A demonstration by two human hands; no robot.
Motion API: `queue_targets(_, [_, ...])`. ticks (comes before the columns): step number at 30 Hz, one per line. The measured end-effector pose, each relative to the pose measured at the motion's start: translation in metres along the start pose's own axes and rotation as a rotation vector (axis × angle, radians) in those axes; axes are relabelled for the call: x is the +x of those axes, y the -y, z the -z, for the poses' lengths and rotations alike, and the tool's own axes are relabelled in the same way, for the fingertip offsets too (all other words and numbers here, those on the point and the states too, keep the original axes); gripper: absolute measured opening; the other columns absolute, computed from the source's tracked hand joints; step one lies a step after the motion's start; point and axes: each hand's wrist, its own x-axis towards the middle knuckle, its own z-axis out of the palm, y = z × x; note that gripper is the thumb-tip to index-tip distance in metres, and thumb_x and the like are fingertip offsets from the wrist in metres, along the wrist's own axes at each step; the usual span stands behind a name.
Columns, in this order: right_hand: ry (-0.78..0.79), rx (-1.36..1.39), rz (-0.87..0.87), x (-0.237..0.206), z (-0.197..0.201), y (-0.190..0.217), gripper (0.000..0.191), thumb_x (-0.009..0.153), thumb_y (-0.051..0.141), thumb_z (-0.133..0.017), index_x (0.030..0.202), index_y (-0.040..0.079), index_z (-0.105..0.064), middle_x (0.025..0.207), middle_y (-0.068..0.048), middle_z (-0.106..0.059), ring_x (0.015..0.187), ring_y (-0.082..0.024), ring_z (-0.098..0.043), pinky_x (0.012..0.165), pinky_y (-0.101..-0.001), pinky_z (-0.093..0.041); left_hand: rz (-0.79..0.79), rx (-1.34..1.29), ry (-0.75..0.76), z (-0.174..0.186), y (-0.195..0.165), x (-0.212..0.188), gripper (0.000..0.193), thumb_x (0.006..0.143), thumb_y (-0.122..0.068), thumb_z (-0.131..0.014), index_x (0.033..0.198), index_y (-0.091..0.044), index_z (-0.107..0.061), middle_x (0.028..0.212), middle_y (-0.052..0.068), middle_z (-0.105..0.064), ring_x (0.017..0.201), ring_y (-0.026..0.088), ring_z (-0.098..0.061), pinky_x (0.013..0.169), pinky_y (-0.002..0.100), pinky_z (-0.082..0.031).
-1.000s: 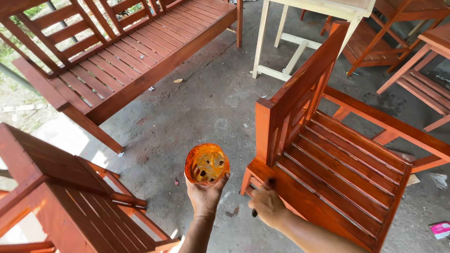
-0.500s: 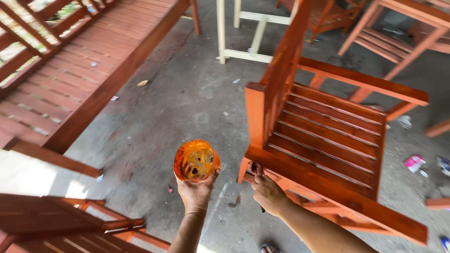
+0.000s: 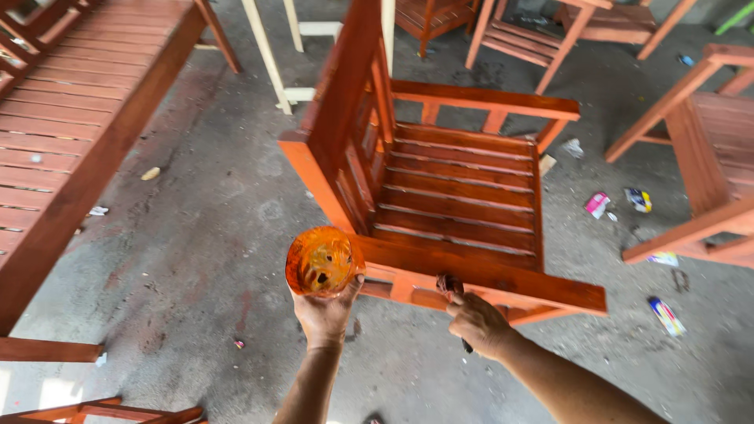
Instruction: The person applies reddish-brown wood stain to wooden chairs and benches using a cloth, dipping it into a small container of stain held in the other hand. They work over the seat slats, armrests, and frame rails of a chair, moving around the piece to coat different surfaces.
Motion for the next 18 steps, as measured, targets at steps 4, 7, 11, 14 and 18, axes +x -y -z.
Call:
queue_targets(4, [0.065, -0.084, -0.079, -0.058, -0.006, -0.031, 0.017, 0.080, 0.008, -0.071, 0.063, 0.010, -0.067, 0.090, -0.002, -0.061, 0.107, -0.021, -0.054, 0.101, -0.0358, -0.047, 0.057, 0.032, 0.030, -0.042, 0.000, -0.030, 0.097, 0.057, -0.027, -0.099, 0.137, -0.003, -0.048, 0.133, 0.010, -0.064, 0.121, 0.023, -0.064, 0.107, 0.035, -0.052])
queue_targets(7, [0.075, -0.051, -0.131, -0.103, -0.008, -0.052, 0.022, 0.082, 0.007, -0.072, 0.061, 0.008, -0.065, 0.090, 0.000, -0.061, 0.105, -0.016, -0.054, 0.107, -0.0311, -0.046, 0.099, 0.084, 0.056, -0.066, -0.003, -0.057, 0.099, 0.057, -0.028, -0.099, 0.139, -0.006, -0.048, 0.136, 0.010, -0.062, 0.125, 0.024, -0.061, 0.111, 0.036, -0.048])
queue_targets(11, [0.133, -0.078, -0.219, -0.158, -0.010, -0.083, 0.020, 0.083, 0.004, -0.073, 0.065, 0.009, -0.067, 0.096, 0.001, -0.060, 0.108, -0.015, -0.053, 0.109, -0.0271, -0.046, 0.123, 0.097, 0.059, -0.099, -0.004, -0.087, 0.104, 0.057, -0.032, -0.098, 0.142, -0.007, -0.044, 0.139, 0.010, -0.059, 0.129, 0.024, -0.058, 0.114, 0.037, -0.045])
queue_targets(14, [0.207, -0.162, -0.248, -0.193, -0.013, -0.103, 0.014, 0.082, 0.003, -0.074, 0.072, 0.010, -0.068, 0.096, 0.002, -0.060, 0.108, -0.015, -0.053, 0.111, -0.0284, -0.045, 0.124, 0.058, 0.064, -0.119, -0.001, -0.105, 0.106, 0.054, -0.034, -0.098, 0.142, -0.007, -0.045, 0.140, 0.010, -0.060, 0.128, 0.025, -0.060, 0.114, 0.037, -0.047])
queue_targets(18, [0.137, -0.067, -0.325, -0.230, -0.019, -0.122, 0.015, 0.082, 0.000, -0.074, 0.073, 0.011, -0.069, 0.097, 0.005, -0.060, 0.104, -0.011, -0.054, 0.103, -0.0227, -0.046, 0.105, 0.079, 0.066, -0.139, 0.005, -0.128, 0.111, 0.055, -0.034, -0.099, 0.145, -0.007, -0.040, 0.140, 0.010, -0.057, 0.130, 0.024, -0.058, 0.115, 0.037, -0.045])
